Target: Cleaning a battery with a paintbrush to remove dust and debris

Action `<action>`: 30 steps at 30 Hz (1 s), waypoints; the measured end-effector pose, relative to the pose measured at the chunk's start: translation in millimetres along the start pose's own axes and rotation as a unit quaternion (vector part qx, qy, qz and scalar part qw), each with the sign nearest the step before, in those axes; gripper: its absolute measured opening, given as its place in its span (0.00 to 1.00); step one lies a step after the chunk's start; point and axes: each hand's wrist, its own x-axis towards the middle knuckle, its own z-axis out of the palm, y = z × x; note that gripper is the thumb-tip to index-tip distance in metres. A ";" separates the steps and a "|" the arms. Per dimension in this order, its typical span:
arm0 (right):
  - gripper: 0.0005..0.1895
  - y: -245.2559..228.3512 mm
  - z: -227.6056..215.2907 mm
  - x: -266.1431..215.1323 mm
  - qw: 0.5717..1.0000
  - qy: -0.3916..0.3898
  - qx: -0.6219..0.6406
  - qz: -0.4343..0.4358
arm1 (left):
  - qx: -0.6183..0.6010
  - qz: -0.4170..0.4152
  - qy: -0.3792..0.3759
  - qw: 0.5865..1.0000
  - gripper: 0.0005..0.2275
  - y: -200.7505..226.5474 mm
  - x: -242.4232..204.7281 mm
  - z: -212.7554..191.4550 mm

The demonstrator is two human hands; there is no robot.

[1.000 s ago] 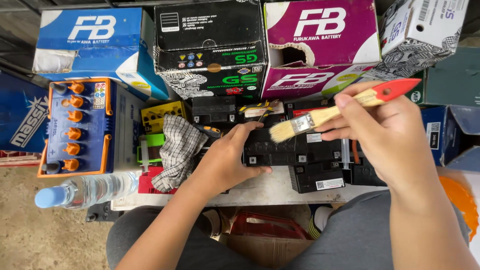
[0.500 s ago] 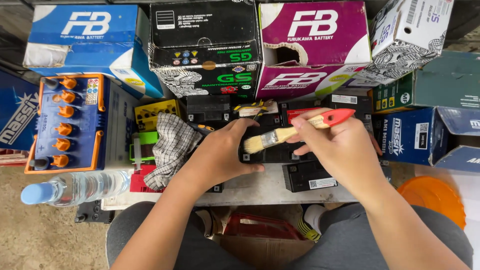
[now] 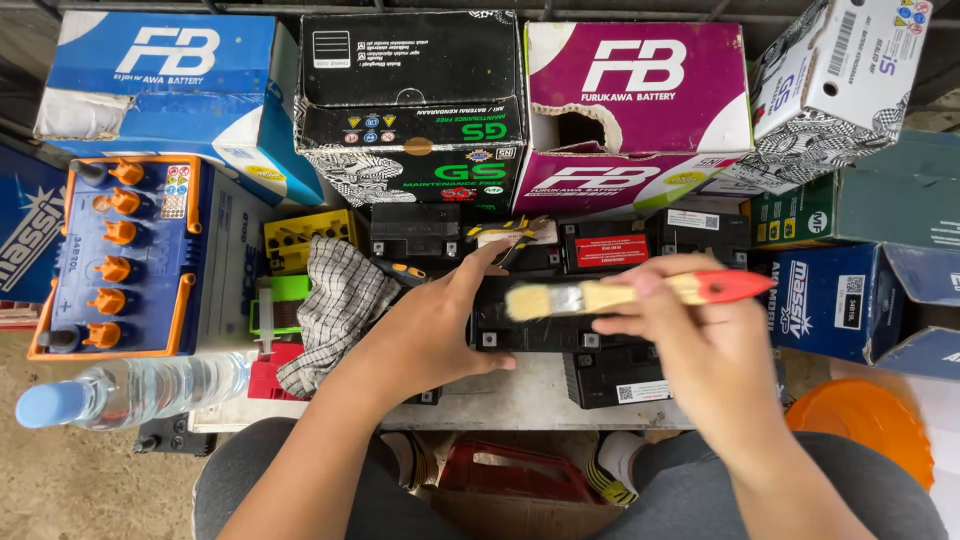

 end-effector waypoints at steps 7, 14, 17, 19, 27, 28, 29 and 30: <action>0.06 -8.4 -27.7 4.7 0.971 0.025 -0.225 -0.076 | 0.001 0.054 0.029 0.998 0.49 -11.6 1.4 6.5; 0.07 -3.6 -20.4 -1.4 0.996 0.054 -0.067 -0.039 | 0.029 0.012 0.008 0.999 0.50 -3.8 0.0 2.4; 0.09 3.9 -6.4 -3.6 1.000 -0.004 -0.017 -0.016 | 0.043 -0.004 -0.005 0.999 0.52 -0.5 -0.7 -0.6; 0.11 2.5 -7.4 -2.2 1.000 -0.015 -0.016 -0.013 | 0.040 -0.011 -0.013 0.999 0.53 1.4 -2.1 -2.9; 0.06 -7.2 -40.6 4.7 0.981 0.121 -0.143 -0.041 | 0.089 0.175 0.107 0.975 0.51 7.2 -5.8 3.7; 0.06 -3.6 -42.0 3.5 0.981 0.122 -0.144 -0.042 | 0.089 0.176 0.107 0.975 0.51 9.3 -4.7 5.3; 0.06 0.1 -43.2 2.3 0.993 0.091 -0.064 -0.028 | 0.103 0.185 0.120 0.970 0.50 11.6 -4.8 7.1; 0.06 3.7 -44.4 0.9 0.998 0.060 0.016 -0.014 | 0.117 0.194 0.134 0.965 0.50 13.8 -4.9 8.9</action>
